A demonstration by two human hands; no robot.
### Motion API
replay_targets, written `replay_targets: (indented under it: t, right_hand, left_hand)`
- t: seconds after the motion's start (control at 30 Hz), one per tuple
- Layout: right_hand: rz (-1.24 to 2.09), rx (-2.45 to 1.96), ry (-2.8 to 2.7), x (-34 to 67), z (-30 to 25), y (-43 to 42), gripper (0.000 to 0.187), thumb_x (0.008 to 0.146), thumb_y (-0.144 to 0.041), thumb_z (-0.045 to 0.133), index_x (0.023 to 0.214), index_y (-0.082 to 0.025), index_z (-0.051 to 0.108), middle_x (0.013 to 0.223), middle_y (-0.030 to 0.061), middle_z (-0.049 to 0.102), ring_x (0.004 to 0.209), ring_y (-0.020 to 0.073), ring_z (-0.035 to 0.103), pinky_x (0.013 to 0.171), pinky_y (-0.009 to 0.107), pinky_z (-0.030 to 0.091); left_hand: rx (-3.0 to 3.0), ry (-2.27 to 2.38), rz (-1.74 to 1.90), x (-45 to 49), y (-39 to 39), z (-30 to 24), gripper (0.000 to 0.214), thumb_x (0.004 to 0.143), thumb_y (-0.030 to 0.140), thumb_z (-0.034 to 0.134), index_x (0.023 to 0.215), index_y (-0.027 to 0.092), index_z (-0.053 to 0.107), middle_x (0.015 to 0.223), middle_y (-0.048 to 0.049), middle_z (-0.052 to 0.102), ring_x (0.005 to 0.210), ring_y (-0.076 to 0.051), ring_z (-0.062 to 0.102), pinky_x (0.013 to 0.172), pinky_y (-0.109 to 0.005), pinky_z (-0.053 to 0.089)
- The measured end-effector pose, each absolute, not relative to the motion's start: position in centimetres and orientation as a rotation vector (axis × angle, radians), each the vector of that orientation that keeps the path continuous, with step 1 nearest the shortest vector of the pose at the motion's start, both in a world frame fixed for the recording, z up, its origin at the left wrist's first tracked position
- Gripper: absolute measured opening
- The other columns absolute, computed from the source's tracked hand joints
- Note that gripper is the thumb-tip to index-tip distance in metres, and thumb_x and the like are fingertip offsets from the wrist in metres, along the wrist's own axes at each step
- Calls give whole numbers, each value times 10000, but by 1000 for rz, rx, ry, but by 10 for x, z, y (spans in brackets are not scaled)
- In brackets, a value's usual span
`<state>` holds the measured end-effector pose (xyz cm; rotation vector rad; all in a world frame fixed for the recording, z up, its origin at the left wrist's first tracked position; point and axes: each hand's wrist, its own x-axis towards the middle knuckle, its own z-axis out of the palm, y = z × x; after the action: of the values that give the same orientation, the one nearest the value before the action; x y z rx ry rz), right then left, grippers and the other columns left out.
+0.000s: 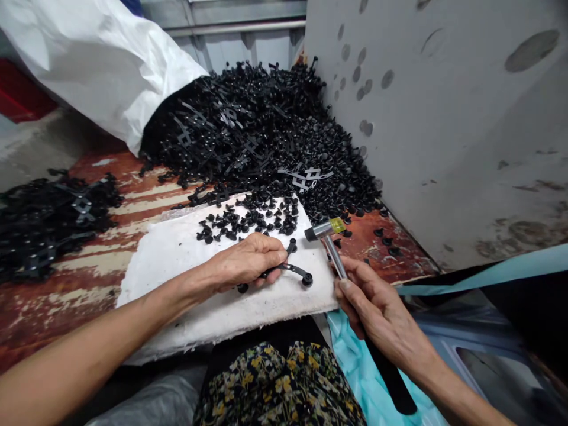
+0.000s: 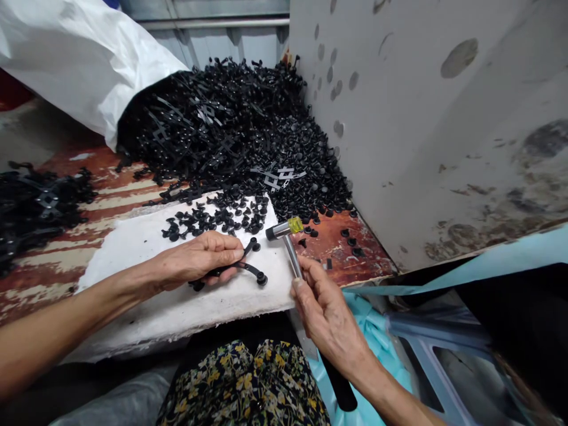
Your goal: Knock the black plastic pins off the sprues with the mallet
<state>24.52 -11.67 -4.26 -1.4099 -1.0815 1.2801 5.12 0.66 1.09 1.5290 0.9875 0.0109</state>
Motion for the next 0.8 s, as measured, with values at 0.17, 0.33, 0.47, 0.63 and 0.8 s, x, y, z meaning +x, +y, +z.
replay_targets:
  t: [0.17, 0.33, 0.47, 0.63, 0.8]
  right_hand:
    - [1278, -1390, -1086, 245, -45, -115, 405, 947, -448, 473, 1265, -196, 456, 673, -64, 460, 408, 67, 328, 341, 192, 265]
    - [1269, -1383, -1120, 248, -49, -115, 406, 963, -416, 455, 1309, -205, 455, 643, -67, 449, 394, 73, 314, 330, 201, 242]
    - [1250, -1396, -1139, 249, -50, -116, 410, 961, -408, 460, 1317, -204, 467, 603, -74, 441, 390, 79, 322, 334, 205, 246]
    - [1216, -1411, -1179, 249, -49, -117, 406, 966, -399, 449, 1327, -214, 475, 677, -49, 507, 387, 69, 338, 337, 209, 260]
    - [1135, -1476, -1269, 252, -50, -118, 424, 968, -393, 452, 1351, -215, 495, 657, -23, 575, 489, 125, 529, 444, 230, 447]
  left_hand:
    - [1527, 1002, 3, 52, 6, 12, 292, 871, 335, 456, 632, 169, 480, 521, 36, 484, 376, -47, 372, 350, -164, 233]
    - [1565, 989, -5, 52, 7, 10, 305, 876, 331, 454, 621, 167, 488, 501, 39, 473, 372, -48, 359, 347, -167, 229]
    - [1530, 1017, -21, 54, 10, 10, 233, 868, 292, 457, 680, 165, 511, 493, 51, 471, 360, -48, 347, 346, -166, 215]
    - [1508, 977, -42, 52, 15, 14, 237, 849, 277, 483, 639, 168, 484, 485, 58, 448, 371, -39, 301, 360, -168, 212]
    - [1613, 950, -117, 47, 23, 14, 339, 861, 315, 482, 555, 172, 458, 451, 48, 407, 382, -49, 292, 375, -200, 187]
